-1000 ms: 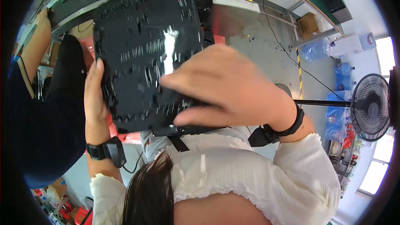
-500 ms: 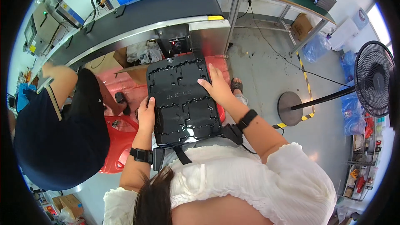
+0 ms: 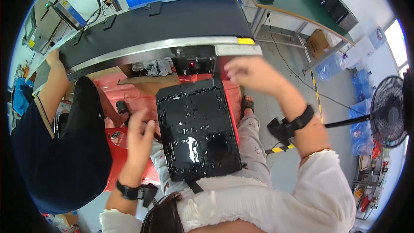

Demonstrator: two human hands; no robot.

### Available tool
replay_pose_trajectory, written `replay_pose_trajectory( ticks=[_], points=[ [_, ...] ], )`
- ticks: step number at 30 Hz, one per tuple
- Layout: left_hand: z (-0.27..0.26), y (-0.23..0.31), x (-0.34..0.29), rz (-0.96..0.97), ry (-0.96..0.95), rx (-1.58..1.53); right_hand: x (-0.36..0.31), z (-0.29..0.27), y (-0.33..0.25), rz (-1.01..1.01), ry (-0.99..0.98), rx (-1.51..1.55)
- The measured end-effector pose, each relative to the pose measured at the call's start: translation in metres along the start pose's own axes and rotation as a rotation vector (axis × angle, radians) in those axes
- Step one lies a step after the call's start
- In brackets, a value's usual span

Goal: The recorder is assembling black plastic electronic components by placing them on a red surface and attaching them to a conveyor belt system.

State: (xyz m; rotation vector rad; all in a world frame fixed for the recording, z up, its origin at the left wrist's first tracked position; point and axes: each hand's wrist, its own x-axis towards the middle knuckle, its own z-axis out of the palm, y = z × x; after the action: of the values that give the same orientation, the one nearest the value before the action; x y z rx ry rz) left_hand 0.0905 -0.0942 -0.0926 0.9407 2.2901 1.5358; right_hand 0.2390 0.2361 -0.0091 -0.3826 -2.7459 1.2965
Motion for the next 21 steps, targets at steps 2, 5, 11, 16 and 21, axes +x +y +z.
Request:
replay_pose_trajectory(
  ticks=[2,5,11,16,21],
  points=[
    [-0.027,0.042,0.045,0.262,0.029,0.249,0.043,-0.044,-0.041,-0.198,0.021,-0.111],
    [-0.06,0.078,0.126,0.541,0.14,0.451,0.121,-0.078,-0.075,-0.218,0.057,0.02],
    [-0.066,0.03,0.316,0.672,0.335,0.654,0.26,-0.059,-0.037,-0.037,0.124,-0.643],
    [-0.033,-0.005,0.384,0.511,-0.059,0.958,0.263,-0.075,-0.013,-0.018,-0.034,-0.707],
    [-0.018,0.01,0.4,0.502,-0.353,0.706,0.196,-0.087,-0.025,-0.522,0.411,-0.675]
  ],
)
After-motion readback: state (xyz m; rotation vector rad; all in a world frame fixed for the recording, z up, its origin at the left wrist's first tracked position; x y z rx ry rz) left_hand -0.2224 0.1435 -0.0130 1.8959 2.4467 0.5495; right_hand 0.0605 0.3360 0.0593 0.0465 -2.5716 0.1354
